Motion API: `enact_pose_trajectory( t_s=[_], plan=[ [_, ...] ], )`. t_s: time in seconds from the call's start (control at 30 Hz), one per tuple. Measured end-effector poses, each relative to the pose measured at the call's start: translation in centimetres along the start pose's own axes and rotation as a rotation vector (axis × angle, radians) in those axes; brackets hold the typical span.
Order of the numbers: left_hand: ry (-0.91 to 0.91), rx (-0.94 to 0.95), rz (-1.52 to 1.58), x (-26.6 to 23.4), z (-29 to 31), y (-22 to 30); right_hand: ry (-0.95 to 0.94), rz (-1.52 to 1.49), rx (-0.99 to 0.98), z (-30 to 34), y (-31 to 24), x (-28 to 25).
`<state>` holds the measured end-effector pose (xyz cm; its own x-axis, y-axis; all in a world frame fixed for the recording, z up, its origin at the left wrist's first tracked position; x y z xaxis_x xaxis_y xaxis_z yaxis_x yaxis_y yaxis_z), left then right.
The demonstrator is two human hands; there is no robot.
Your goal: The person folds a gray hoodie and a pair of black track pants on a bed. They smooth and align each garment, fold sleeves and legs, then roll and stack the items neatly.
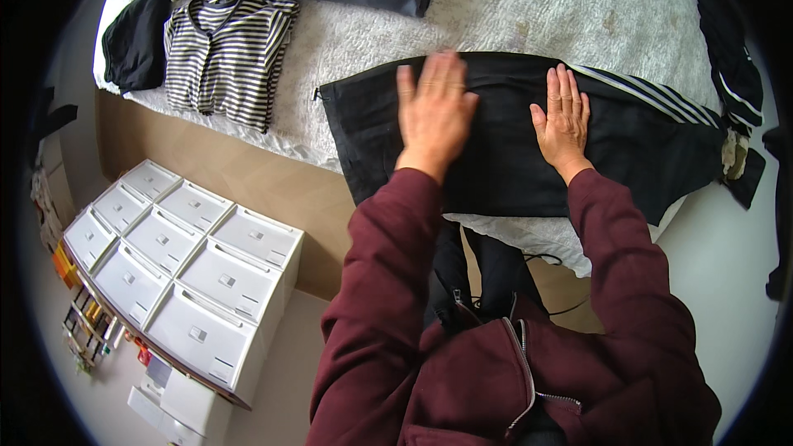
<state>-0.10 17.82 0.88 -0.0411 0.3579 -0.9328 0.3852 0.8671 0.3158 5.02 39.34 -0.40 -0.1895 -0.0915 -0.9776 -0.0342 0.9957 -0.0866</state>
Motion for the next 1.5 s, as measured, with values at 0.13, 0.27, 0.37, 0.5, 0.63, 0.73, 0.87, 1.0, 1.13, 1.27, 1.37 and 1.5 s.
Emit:
enact_pose_trajectory(
  t_s=[0.13,0.27,0.37,0.5,0.63,0.73,0.87,1.0,1.13,1.27,1.37,1.5],
  plan=[
    [0.104,-0.216,-0.298,-2.5,0.6,-7.3,0.039,-0.023,-0.012,-0.1,-0.2,-0.2],
    [0.396,-0.309,-0.247,-4.5,-0.8,-8.3,0.019,-0.008,0.021,-0.1,-0.1,0.1],
    [0.393,-0.261,0.193,-2.8,-1.7,-3.9,0.017,-0.03,0.017,-0.1,-0.1,0.1],
    [0.261,-0.417,0.153,-0.7,-2.7,-2.7,0.004,-0.017,0.016,-0.1,0.0,0.1],
    [0.219,-0.45,0.154,-0.5,-2.7,-4.5,0.014,-0.033,0.009,-0.1,-0.1,0.1],
    [0.249,-0.476,0.298,-0.5,-2.4,-4.7,0.031,-0.04,0.009,-0.1,0.0,0.0],
    [0.229,-0.415,0.088,-0.4,-2.8,-3.7,0.042,-0.047,0.002,-0.1,0.0,0.0],
    [0.142,-0.42,0.056,-0.4,-2.7,-4.2,0.028,-0.056,0.016,-0.1,0.1,0.1],
    [0.257,-0.398,0.118,-0.4,-2.3,-4.1,0.023,-0.07,0.017,-0.1,0.1,0.0],
    [0.284,-0.436,0.081,-0.3,-2.4,-4.6,0.014,-0.074,0.022,0.0,0.3,0.3],
    [0.486,-0.488,0.199,-3.4,-2.4,-5.7,0.027,-0.073,0.015,0.1,0.2,0.4],
    [0.609,-0.095,0.3,-6.3,-1.8,-0.5,0.036,-0.066,0.018,0.0,0.3,0.5]
  ],
)
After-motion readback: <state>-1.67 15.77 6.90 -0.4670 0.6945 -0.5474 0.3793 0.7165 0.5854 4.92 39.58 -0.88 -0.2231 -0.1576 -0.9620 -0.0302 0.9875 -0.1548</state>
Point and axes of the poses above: each hand's wrist, its own z-axis away from the middle knuckle, its own x-axis out of the palm, y = z × x, the point moved 5 cm from there along -z, towards the middle knuckle, and after that the axes turned 11 degrees about y, right-handed, at the moved point
